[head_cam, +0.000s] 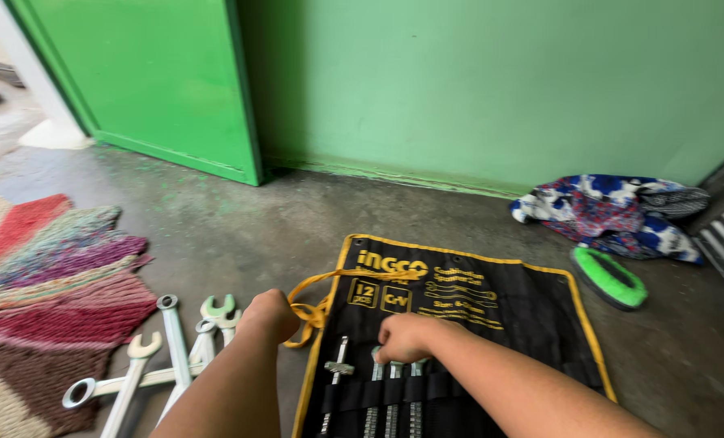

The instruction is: The person unrolls a black and yellow tool roll on the floor and removes each wrench and socket one by one, placing them on the floor beside the roll. The person handles the tools individually and lays them out in a line.

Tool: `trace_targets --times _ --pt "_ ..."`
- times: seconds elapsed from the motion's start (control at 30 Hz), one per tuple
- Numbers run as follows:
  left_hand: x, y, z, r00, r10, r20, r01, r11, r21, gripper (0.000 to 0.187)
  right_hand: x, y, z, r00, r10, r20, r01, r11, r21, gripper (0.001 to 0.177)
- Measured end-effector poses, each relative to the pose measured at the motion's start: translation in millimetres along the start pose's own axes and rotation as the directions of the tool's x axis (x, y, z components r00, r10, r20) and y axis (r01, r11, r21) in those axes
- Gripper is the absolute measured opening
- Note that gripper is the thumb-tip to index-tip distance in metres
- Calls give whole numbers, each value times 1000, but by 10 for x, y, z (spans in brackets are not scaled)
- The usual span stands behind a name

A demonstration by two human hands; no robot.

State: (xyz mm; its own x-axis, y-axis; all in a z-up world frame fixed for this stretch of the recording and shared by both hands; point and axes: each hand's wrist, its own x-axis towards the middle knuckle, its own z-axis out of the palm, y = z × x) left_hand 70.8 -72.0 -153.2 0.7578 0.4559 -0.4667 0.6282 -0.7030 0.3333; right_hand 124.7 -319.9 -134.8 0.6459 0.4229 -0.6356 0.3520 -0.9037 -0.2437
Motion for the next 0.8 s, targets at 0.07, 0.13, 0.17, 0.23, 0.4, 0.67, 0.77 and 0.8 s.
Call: trace_targets --times 0.07,0.13,0.17,0.23,0.4,0.67,0.77,0.8 --pt "-53 251 47 999 34 5 -34 999 15 38 -128 251 -5 997 69 17 -69 997 15 57" --pt "-84 512 107 996 86 31 -86 996 17 40 -243 472 -27 992 125 8 -125 992 32 53" --pt "-103 633 154 993 111 43 -112 994 15 42 -291 567 -30 988 151 4 -151 988 39 51" --pt "-142 880 286 983 153 98 -161 984 80 42 -354 730 -22 978 208 26 -209 975 76 49" --pt "-284 1335 688 946 181 269 -244 944 224 45 -320 980 54 985 170 26 -170 985 7 43" --pt "-308 1595 1051 940 187 284 -258 937 237 41 -154 822 100 972 207 113 -215 975 57 44" --pt "-314 1654 1008 917 183 355 -307 892 332 43 -144 812 132 983 167 73 -175 979 109 40" --pt "-327 1649 991 909 207 363 -336 877 342 44 -125 828 145 983 171 71 -180 972 153 39"
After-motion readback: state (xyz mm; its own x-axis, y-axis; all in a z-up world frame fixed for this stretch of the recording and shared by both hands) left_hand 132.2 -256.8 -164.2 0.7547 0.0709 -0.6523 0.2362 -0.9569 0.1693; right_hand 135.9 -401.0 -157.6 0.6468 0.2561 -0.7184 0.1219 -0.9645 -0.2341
